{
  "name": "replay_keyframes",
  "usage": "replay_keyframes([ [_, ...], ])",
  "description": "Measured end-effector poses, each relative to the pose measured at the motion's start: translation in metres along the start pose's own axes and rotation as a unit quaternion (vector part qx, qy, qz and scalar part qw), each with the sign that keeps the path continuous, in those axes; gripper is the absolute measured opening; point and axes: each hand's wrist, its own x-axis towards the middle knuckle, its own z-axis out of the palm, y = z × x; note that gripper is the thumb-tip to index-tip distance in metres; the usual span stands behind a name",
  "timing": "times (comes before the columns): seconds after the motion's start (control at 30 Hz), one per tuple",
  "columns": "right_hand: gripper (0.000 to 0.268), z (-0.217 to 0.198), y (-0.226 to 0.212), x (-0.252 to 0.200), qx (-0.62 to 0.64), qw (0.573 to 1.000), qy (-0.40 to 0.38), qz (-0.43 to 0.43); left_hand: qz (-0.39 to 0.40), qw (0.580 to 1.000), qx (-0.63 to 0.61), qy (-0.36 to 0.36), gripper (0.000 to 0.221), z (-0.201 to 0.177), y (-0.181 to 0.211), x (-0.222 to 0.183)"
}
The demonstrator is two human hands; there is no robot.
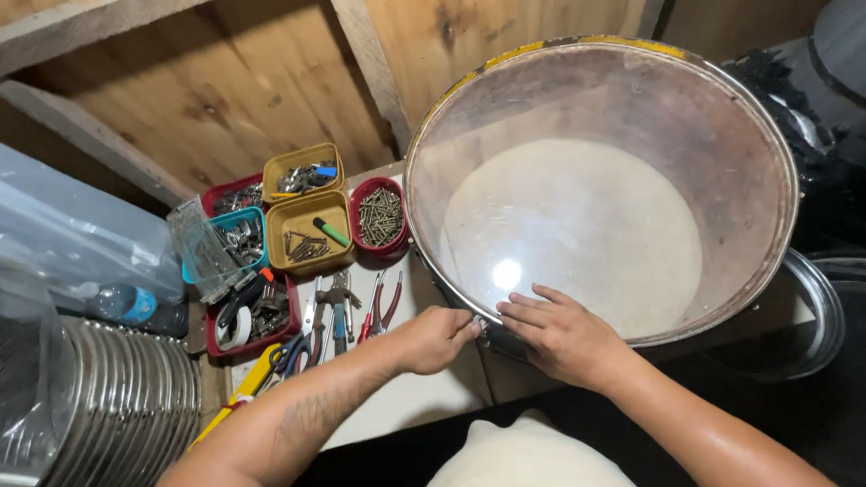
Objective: Adjusting the tension bolts on a drum rim using a wrench to tune or secure the drumhead.
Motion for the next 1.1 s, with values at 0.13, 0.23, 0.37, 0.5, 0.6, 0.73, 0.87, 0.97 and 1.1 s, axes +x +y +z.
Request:
replay_keyframes([
  [0.13,0.055,-0.003,-0.001,0.001,0.0,1.0,0.004,-0.002,0.025,0.997,0.062,-0.042,0.042,-0.014,0.001,0.01],
  [0.23,0.055,-0.001,0.001,0.001,0.003,1.0,0.002,-0.009,0.05,0.991,0.106,-0.058,0.042,-0.013,-0.005,0.017],
  [0.37,0.058,-0.001,-0.001,0.0,0.007,1.0,-0.014,0.003,0.045,0.99,0.129,-0.024,0.045,-0.009,0.001,0.006],
  [0.5,0.052,-0.017,-0.009,0.006,0.019,0.998,-0.031,0.043,0.023,0.997,0.022,0.072,0.049,0.016,-0.012,-0.007],
  [0.6,0.046,-0.037,-0.018,0.015,0.005,0.997,-0.034,0.073,-0.043,0.988,-0.018,0.147,0.053,0.066,-0.055,-0.025],
  [0.73,0.053,-0.039,-0.011,0.0,0.002,0.998,0.021,0.065,-0.168,0.979,-0.032,0.112,0.044,0.14,-0.122,-0.071],
  [0.87,0.064,-0.043,0.021,-0.011,-0.013,0.988,-0.018,0.153,-0.254,0.958,-0.013,0.133,0.038,0.199,-0.201,-0.101],
  [0.97,0.069,-0.065,0.044,0.007,-0.014,0.958,-0.137,0.25,-0.349,0.929,-0.009,0.122,0.04,0.217,-0.217,-0.109],
  [1.1,0.052,-0.07,0.085,0.032,0.017,0.931,-0.162,0.327,-0.396,0.91,-0.015,0.121,0.042,0.228,-0.221,-0.111],
])
